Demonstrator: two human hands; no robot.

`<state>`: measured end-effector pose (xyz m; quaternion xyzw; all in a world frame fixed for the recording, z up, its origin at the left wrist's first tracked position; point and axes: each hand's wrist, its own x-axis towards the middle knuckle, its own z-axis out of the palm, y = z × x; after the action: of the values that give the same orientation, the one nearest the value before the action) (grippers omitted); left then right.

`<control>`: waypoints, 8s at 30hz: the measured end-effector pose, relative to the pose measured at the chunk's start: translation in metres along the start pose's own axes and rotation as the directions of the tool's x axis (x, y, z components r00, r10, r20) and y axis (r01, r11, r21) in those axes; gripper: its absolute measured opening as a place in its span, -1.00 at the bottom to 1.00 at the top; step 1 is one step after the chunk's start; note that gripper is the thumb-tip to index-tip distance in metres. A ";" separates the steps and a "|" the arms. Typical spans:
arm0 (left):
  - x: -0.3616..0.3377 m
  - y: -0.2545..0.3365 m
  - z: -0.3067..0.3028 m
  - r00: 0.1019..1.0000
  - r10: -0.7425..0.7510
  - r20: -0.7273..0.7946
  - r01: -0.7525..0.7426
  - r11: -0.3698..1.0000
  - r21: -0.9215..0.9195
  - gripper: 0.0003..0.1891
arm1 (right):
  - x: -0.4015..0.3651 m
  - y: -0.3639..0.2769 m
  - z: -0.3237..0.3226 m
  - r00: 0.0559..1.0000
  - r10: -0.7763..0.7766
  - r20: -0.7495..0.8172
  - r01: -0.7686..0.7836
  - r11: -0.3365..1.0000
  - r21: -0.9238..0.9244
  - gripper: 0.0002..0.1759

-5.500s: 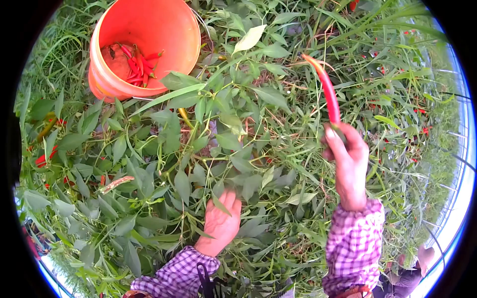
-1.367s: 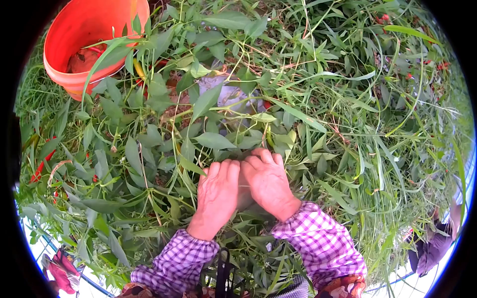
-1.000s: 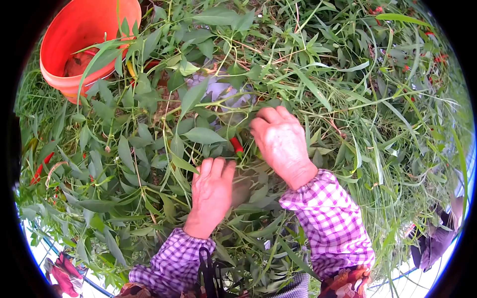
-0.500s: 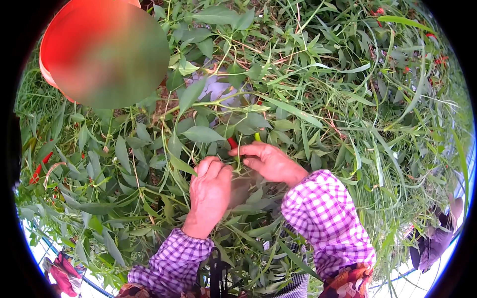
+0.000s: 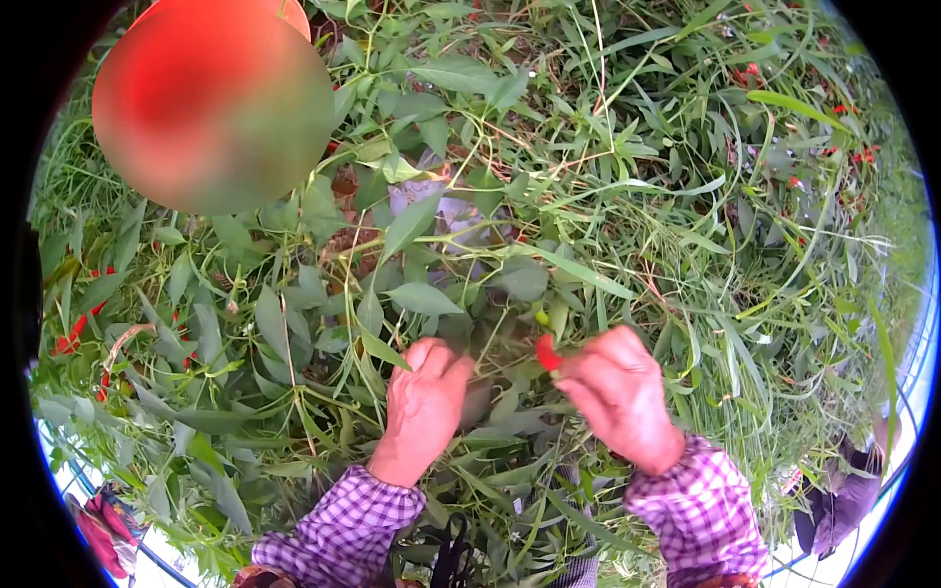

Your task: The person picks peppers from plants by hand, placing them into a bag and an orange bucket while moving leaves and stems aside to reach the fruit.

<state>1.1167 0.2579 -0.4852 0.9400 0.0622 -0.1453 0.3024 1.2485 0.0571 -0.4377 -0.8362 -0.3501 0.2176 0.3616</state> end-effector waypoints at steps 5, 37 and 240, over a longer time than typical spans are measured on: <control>0.001 0.001 0.008 0.998 0.027 -0.059 -0.025 0.999 0.035 -0.74 | 0.054 -0.018 -0.049 0.646 0.423 -0.636 -0.049 0.854 0.518 -0.86; 0.013 0.019 -0.008 0.985 0.147 0.092 -0.156 0.982 0.108 -0.48 | -0.016 0.034 0.064 0.875 0.421 0.238 -0.377 0.902 -0.211 -0.50; 0.015 0.007 0.009 0.996 0.063 0.061 -0.062 0.998 -0.019 -0.61 | 0.142 0.100 0.058 0.978 0.158 0.136 -0.135 0.977 -0.163 -0.78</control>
<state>1.1300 0.2477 -0.4926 0.9339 0.0247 -0.1641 0.3167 1.3496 0.1398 -0.5661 -0.8666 -0.3290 0.2777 0.2523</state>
